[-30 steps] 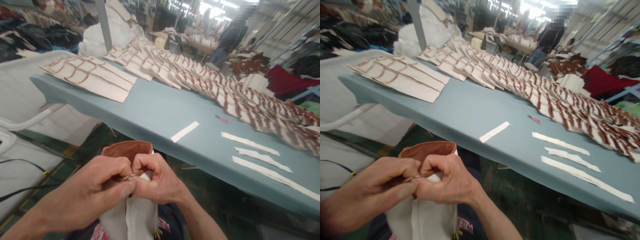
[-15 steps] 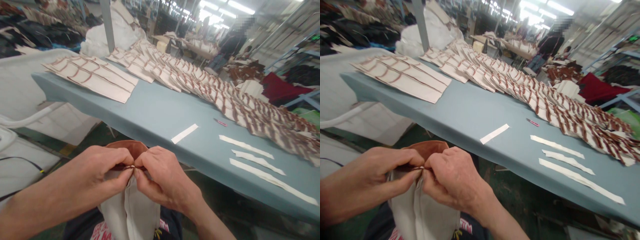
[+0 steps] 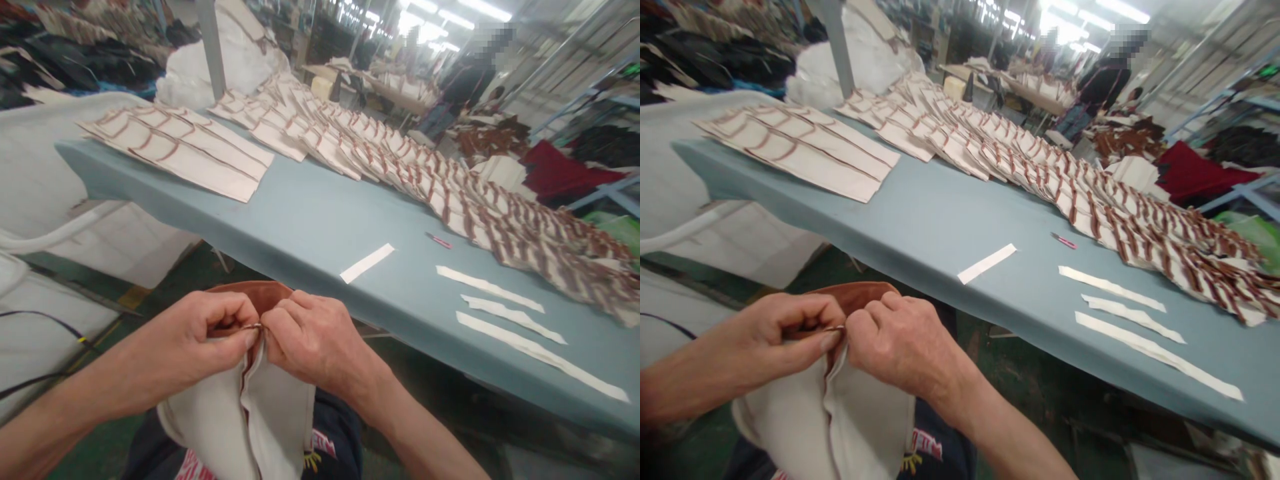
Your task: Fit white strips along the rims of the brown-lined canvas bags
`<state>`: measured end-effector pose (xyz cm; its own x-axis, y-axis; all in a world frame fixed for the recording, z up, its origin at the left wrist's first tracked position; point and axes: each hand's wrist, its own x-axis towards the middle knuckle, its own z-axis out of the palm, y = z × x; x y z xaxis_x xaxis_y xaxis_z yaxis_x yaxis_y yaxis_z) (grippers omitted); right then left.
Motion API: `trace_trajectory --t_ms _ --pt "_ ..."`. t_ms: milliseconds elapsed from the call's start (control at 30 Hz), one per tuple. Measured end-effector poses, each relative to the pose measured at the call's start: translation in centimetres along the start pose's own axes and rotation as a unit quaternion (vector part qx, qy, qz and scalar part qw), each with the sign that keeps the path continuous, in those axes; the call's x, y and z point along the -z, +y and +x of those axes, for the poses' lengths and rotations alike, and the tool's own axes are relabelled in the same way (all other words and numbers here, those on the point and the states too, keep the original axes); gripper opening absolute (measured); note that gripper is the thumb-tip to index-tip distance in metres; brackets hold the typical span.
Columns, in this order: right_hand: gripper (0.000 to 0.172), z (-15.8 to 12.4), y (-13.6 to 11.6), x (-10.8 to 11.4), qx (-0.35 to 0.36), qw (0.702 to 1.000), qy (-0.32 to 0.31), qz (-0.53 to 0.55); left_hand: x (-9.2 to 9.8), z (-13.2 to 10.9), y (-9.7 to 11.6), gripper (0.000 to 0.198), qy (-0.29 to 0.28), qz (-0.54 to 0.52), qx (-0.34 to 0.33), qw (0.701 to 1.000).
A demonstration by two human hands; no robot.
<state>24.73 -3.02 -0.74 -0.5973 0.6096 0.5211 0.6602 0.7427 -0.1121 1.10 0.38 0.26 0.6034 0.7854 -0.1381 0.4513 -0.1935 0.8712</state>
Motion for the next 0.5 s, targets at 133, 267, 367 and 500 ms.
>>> trace_trajectory --t_ms 133,267,367,500 --pt "0.029 -0.1 -0.2 -0.6 -0.034 0.998 0.002 0.046 -0.4 -0.6 -0.4 0.027 -0.024 -0.049 0.03 0.998" --pt "0.023 0.3 0.0 0.2 -0.124 0.951 -0.06 0.275 -0.4 -0.9 -0.4 0.027 -0.045 -0.061 0.03 0.997" --pt "0.025 0.5 0.1 1.1 -0.168 0.91 -0.099 0.366 -0.4 -1.0 -0.4 0.024 -0.024 -0.02 0.011 0.999" --pt "0.025 0.3 -0.1 1.1 -0.144 0.937 -0.09 0.304 -0.5 -0.8 -0.5 0.021 -0.002 0.025 -0.007 1.0"
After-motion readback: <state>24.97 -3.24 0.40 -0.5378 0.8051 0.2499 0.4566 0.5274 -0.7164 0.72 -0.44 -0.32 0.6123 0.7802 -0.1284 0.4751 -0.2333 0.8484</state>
